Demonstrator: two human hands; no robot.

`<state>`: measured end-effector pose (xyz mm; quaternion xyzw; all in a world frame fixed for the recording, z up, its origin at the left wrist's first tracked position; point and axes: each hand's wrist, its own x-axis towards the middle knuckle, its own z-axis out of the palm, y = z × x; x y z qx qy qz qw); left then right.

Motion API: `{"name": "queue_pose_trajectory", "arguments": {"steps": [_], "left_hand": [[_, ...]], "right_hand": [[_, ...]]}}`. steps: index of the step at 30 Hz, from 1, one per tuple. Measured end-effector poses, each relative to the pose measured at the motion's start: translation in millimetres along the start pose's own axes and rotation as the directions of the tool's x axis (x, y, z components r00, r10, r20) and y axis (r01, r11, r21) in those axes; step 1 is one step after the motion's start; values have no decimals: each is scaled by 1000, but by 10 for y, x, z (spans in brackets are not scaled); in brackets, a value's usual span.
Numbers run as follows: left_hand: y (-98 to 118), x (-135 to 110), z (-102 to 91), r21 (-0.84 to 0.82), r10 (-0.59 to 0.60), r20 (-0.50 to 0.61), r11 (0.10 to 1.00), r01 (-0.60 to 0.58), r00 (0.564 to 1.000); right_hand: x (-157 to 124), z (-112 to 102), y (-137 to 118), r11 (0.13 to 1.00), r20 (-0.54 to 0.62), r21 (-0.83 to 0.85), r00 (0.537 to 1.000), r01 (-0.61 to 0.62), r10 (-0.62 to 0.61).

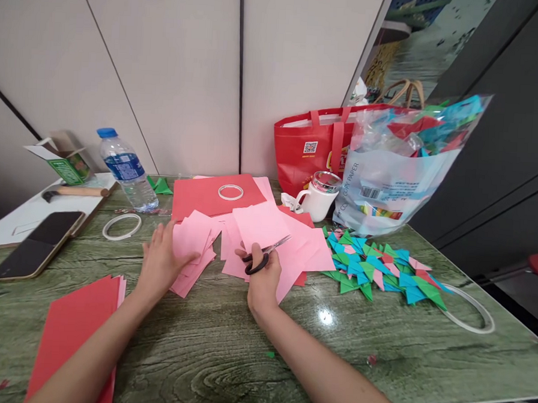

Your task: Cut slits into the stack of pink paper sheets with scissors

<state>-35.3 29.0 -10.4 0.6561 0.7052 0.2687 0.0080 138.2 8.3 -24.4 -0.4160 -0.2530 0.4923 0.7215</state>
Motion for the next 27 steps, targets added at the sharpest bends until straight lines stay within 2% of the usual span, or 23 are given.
{"name": "queue_pose_trajectory", "arguments": {"steps": [2,5,11,15,17,20,24,27], "left_hand": [[-21,-12,26,97,-49,80,994,42,996],[-8,-34,43,157,-53,121,987,33,991],[4,-43,63,144,-50,134,989,30,990],[9,-36,46,107,-52,115,993,40,992],[31,-34,14,69,-59,90,996,53,994],[73,-27,-51,-16,-59,39,998,60,997],[111,-5,-119,-214,-27,-70,977,12,997],[130,6,-127,-404,-77,-128,914,19,989]], "right_hand": [[-54,22,1,998,59,33,997,-44,42],[-117,38,13,998,128,49,991,-38,31],[-75,13,25,994,6,-34,994,107,-107],[-125,21,-27,989,147,-137,989,50,-30],[-177,35,-63,984,223,-175,975,26,14],[-227,50,-99,980,294,-192,956,42,17],[-203,43,-65,979,280,-194,960,65,-8],[-168,29,0,982,268,-187,962,7,44]]}}
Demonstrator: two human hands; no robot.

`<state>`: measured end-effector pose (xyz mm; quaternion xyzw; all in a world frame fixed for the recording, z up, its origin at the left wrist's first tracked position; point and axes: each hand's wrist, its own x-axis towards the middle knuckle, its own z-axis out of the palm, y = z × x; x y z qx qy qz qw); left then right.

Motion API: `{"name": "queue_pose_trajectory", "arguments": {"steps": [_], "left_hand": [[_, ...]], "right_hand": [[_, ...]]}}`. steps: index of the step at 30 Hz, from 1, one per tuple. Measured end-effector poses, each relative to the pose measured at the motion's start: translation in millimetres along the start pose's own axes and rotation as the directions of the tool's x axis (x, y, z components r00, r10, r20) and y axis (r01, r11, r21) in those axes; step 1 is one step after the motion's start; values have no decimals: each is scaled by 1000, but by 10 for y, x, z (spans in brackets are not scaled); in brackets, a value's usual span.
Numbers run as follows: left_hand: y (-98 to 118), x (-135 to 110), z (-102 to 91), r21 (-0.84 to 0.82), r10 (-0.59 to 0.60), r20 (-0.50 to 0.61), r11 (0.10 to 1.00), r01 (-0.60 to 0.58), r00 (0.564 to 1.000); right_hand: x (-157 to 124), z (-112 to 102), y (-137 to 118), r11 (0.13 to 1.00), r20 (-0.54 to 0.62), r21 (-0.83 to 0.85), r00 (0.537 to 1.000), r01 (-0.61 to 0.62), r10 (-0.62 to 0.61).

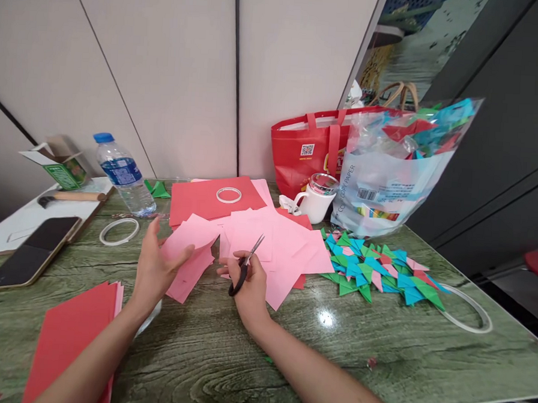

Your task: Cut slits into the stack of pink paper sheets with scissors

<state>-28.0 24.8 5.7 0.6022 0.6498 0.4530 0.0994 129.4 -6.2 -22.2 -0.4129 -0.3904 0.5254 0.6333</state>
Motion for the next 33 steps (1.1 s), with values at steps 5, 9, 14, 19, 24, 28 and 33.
{"name": "queue_pose_trajectory", "arguments": {"steps": [5,9,14,19,24,28,33], "left_hand": [[72,-69,51,-347,36,39,938,-20,999],[155,-176,71,-360,220,84,916,-177,972],[173,-234,85,-293,316,126,917,-269,940],[139,-235,122,-343,270,186,919,-195,945],[86,-221,152,-289,195,198,948,-133,961],[56,-219,162,-250,217,211,955,-162,953],[86,-253,152,-162,350,190,933,-322,918]], "right_hand": [[14,8,43,997,50,30,996,-73,71],[25,2,12,998,6,33,998,-60,60],[25,-25,-8,998,-53,-54,998,25,-28],[-1,-34,1,991,-61,-118,996,59,-66],[8,-36,-1,996,-88,-67,993,67,-73],[26,-39,7,996,-119,-55,990,69,-76],[34,-46,28,998,-144,-28,988,54,-58]]}}
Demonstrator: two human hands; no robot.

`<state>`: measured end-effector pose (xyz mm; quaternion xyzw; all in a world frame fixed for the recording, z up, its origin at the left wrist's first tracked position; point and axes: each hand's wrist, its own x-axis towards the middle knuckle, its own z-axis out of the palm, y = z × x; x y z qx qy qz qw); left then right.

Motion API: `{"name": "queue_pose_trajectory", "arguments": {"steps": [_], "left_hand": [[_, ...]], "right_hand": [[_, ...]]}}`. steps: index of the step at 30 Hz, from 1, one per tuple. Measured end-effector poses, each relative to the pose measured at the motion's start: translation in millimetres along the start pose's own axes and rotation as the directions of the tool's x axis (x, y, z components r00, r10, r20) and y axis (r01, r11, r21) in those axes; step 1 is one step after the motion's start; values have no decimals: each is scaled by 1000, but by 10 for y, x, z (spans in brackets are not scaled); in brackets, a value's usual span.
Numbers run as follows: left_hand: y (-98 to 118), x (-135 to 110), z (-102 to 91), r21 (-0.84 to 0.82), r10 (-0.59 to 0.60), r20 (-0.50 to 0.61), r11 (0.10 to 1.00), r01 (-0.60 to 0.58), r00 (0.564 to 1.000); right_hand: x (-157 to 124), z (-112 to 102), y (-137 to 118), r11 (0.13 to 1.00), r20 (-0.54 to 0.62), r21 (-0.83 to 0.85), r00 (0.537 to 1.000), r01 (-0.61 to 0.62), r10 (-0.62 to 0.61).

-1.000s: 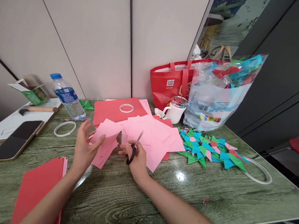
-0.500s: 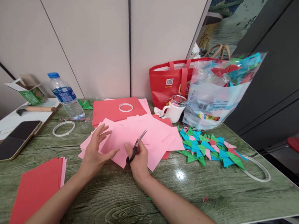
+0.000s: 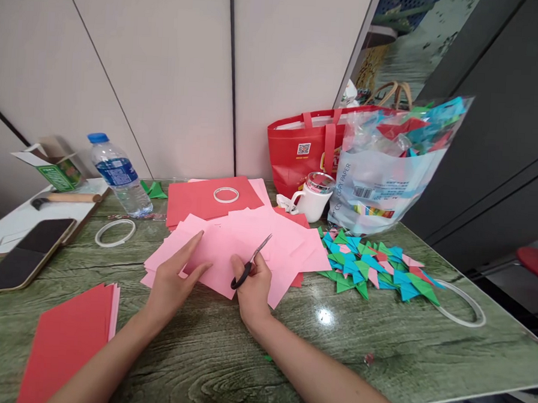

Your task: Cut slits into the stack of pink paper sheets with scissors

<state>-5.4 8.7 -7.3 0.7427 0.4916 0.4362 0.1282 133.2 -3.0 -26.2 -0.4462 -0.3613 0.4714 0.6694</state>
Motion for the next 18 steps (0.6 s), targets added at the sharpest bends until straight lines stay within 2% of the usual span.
{"name": "queue_pose_trajectory", "arguments": {"steps": [4,7,14,16,18], "left_hand": [[-10,-21,21,83,141,14,986,-142,990],[-29,-28,34,130,189,25,973,-190,982],[-9,15,-10,61,298,11,953,-298,955],[-28,24,-15,64,295,-16,954,-293,955],[-35,24,-16,48,208,-30,977,-207,978]], "right_hand": [[8,-6,9,1000,-21,24,1000,-12,13],[15,-4,11,999,-37,32,999,-18,19],[22,-5,33,999,-78,24,997,-27,29],[22,-6,39,999,-82,11,996,-40,41],[20,-4,41,999,-70,-2,996,-48,48]]}}
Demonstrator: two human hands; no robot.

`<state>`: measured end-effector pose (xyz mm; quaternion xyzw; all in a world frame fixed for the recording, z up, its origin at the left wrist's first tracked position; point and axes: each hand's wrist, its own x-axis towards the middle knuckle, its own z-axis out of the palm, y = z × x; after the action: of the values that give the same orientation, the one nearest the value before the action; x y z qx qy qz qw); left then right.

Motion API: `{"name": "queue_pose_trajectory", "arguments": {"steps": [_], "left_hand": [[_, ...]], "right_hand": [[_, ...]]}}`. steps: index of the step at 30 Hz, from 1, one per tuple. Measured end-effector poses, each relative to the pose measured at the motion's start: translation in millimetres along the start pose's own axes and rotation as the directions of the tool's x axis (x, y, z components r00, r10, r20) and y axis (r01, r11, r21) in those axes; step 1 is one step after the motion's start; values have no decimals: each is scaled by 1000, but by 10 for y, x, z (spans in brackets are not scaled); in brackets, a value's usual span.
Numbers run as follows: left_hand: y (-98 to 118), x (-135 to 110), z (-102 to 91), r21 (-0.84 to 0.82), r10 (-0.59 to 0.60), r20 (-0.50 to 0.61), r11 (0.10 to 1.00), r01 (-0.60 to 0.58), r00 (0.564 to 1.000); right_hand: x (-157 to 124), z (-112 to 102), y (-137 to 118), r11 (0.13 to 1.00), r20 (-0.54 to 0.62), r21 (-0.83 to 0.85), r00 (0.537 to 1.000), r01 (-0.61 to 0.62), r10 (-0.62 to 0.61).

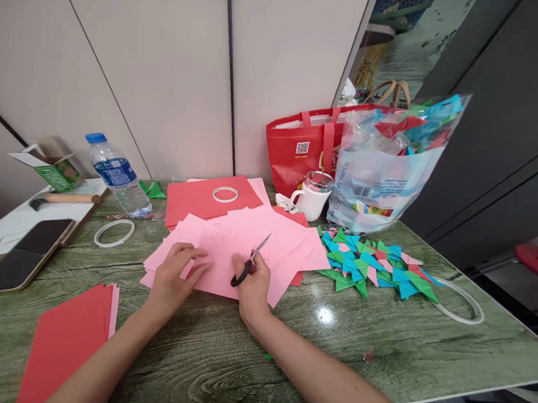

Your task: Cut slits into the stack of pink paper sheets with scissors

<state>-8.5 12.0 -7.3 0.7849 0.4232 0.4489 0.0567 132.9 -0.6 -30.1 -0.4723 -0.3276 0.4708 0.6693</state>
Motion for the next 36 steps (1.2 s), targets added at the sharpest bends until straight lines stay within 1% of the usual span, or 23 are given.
{"name": "queue_pose_trajectory", "arguments": {"steps": [2,3,4,5,6,7,8,9,10,12,13,16,17,20,21,22,23,25,27,29,31,34,36], "left_hand": [[30,6,-6,-82,-167,13,982,168,986],[59,18,-14,-169,-264,12,950,263,964],[94,36,-27,-294,-354,9,893,341,935],[130,60,-45,-449,-438,-6,804,389,899],[161,89,-68,-605,-516,-24,689,398,856],[184,120,-94,-732,-583,-35,567,376,812],[196,151,-123,-823,-646,-16,442,357,763],[198,177,-150,-876,-697,40,320,361,716],[192,198,-173,-902,-725,114,211,377,679],[168,218,-197,-913,-737,228,65,402,636],[158,219,-196,-911,-728,265,25,411,632],[147,203,-150,-904,-696,329,-37,426,638],[147,196,-130,-900,-696,351,-67,430,626],[133,171,-93,-900,-732,394,-186,394,556],[123,160,-90,-897,-726,414,-220,384,550],[114,147,-93,-889,-701,437,-242,389,563],[105,133,-99,-877,-659,464,-247,412,592],[98,104,-114,-848,-552,515,-218,483,656],[105,85,-127,-823,-476,550,-171,541,687],[119,80,-133,-799,-460,575,-136,586,677],[135,89,-133,-781,-495,575,-94,618,651],[157,113,-124,-779,-583,524,-33,627,621],[172,128,-119,-784,-608,498,-12,620,618]], "right_hand": [[-1,7,-2,1000,14,6,1000,14,-14],[1,12,-5,1000,15,19,1000,23,-23],[3,18,-10,999,13,39,1000,27,-28],[5,25,-16,997,11,70,1000,27,-28],[7,31,-23,994,18,108,1000,20,-22],[8,38,-31,989,34,146,999,9,-14],[7,44,-40,984,60,178,998,-2,-9],[3,50,-49,980,90,197,996,-6,-12],[-3,54,-57,980,119,199,993,0,-24],[-20,60,-67,986,152,161,987,32,-57],[-30,59,-68,990,150,133,986,50,-70],[-51,39,-62,997,121,40,990,67,-71],[-53,28,-58,998,114,13,991,65,-66],[-37,-4,-47,998,105,-14,993,53,-52],[-25,-11,-45,999,95,-8,994,51,-50],[-12,-17,-44,999,83,-2,995,53,-53],[1,-21,-45,998,72,0,995,63,-63],[26,-28,-54,994,68,-21,992,110,-109],[41,-36,-70,984,87,-66,983,165,-159],[49,-45,-85,974,107,-107,977,198,-186],[58,-54,-88,969,112,-131,974,210,-196],[93,-72,-55,970,82,-134,978,204,-194],[125,-83,-17,972,42,-134,981,192,-188]]}}
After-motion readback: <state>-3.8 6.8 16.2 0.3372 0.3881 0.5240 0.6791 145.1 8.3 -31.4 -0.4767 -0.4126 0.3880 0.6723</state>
